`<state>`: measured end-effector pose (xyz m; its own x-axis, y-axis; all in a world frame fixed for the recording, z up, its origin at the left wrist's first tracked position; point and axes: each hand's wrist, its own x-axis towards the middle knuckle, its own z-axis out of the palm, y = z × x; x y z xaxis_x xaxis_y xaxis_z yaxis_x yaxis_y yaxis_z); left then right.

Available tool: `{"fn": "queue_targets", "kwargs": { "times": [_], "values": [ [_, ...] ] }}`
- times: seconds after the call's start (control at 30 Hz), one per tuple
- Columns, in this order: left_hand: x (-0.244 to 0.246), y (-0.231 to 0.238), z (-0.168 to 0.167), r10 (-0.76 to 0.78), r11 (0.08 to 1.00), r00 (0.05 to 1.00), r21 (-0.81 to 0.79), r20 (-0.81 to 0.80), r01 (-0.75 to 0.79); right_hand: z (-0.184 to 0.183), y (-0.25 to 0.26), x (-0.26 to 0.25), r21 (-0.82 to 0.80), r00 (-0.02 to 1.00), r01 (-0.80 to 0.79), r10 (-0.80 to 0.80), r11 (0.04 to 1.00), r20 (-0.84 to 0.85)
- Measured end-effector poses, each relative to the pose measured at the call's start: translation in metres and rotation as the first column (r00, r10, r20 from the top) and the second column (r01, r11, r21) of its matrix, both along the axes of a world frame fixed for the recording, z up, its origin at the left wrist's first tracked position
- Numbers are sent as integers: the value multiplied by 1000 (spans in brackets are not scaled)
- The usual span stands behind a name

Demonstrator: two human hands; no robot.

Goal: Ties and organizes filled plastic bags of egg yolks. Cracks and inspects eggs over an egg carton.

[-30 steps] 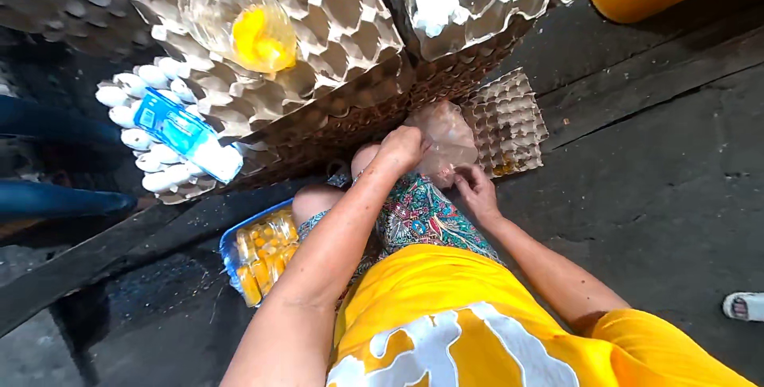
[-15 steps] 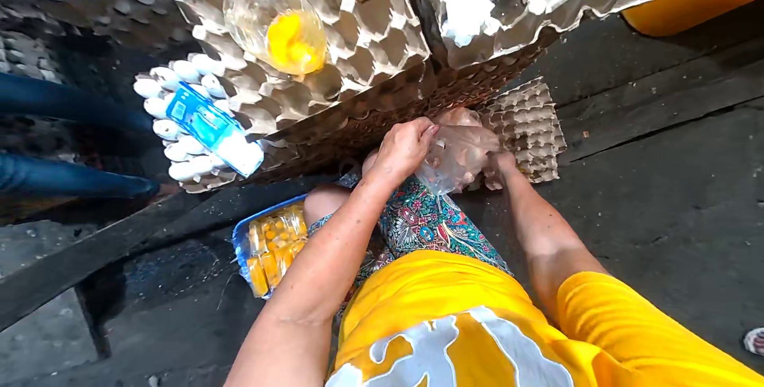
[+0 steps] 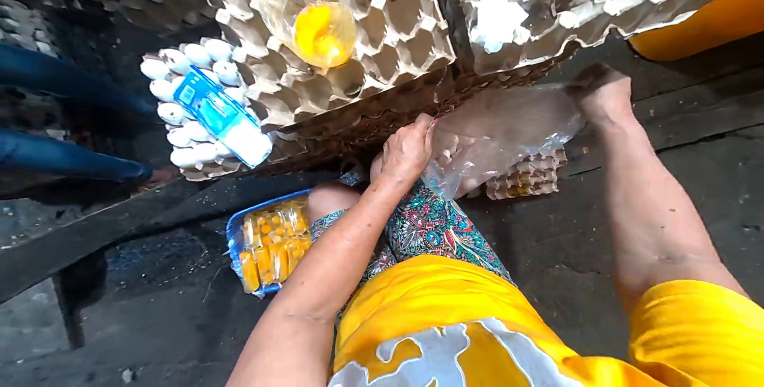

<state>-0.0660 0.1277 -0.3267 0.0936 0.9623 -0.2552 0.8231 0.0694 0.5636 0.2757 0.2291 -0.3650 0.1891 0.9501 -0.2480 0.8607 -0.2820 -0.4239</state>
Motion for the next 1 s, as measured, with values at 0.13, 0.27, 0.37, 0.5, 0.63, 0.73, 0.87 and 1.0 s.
{"fn": "queue_targets", "kwargs": {
  "times": [0.13,0.27,0.37,0.5,0.63,0.73,0.87,1.0],
  "values": [
    [0,5,4,121,987,992,-100,-41,-124,-13,7,-9,-41,998,-26,29,999,58],
    [-3,17,9,242,913,970,-335,-8,-231,-29,9,-14,-51,990,-70,63,996,-126],
    [-10,29,8,270,798,963,-564,23,-211,-26,-4,-25,11,993,-74,74,997,-88],
    [-18,33,7,359,728,924,-659,130,-190,-1,-61,-79,236,960,-280,272,931,65],
    [-22,37,-29,454,789,837,-574,305,-219,-21,-115,-117,-52,702,-712,710,701,-46],
    [-25,42,-40,427,822,839,-530,336,-206,-23,-122,-117,-498,644,-692,759,523,-99],
    [-35,38,-29,329,874,895,-456,302,-167,17,-109,-106,-343,708,-685,699,642,-106],
    [-54,20,-3,362,839,872,-523,331,-149,66,-90,-113,14,672,-734,729,679,-133]
  ]
}}
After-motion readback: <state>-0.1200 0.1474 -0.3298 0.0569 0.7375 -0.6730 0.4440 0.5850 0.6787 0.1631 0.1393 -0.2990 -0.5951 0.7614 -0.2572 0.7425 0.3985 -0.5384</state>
